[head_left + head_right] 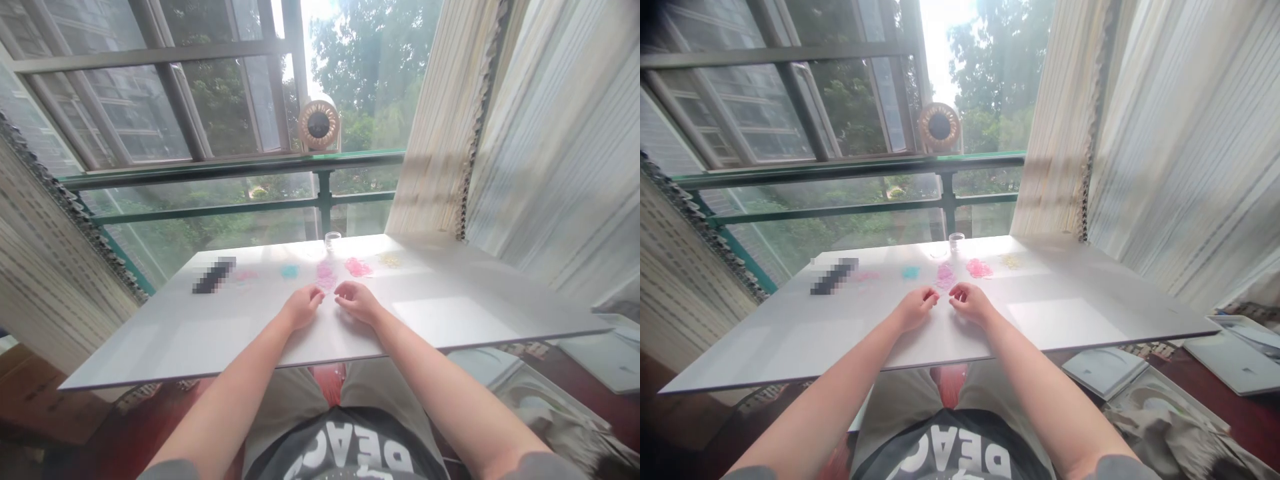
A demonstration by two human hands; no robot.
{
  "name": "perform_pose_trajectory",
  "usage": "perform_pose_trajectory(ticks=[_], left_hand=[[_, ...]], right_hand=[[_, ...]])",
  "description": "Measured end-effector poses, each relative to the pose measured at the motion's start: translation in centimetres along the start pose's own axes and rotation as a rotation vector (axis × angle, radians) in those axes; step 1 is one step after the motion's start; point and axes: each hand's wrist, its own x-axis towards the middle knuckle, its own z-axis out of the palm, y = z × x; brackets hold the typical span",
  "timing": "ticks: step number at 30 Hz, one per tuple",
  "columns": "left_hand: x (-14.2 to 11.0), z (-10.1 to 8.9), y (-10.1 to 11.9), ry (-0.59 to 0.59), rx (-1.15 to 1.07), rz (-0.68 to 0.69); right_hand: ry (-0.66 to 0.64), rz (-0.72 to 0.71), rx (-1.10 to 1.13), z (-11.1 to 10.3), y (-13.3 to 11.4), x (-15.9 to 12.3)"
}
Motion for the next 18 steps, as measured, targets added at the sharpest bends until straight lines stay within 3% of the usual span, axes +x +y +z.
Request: perform_pose_trajectory(ticks=[6, 18], left_hand=[[-0.1, 1.9, 1.3, -0.018, -0.079, 0.02], [-0.5, 1.5, 1.1, -0.013, -0.12, 0.006]], right_hand=[[-0.04, 0.003, 0.021, -0.3, 0.4, 0.1], [-0.059, 0.01, 0.029, -0.3, 0.3, 0.2]])
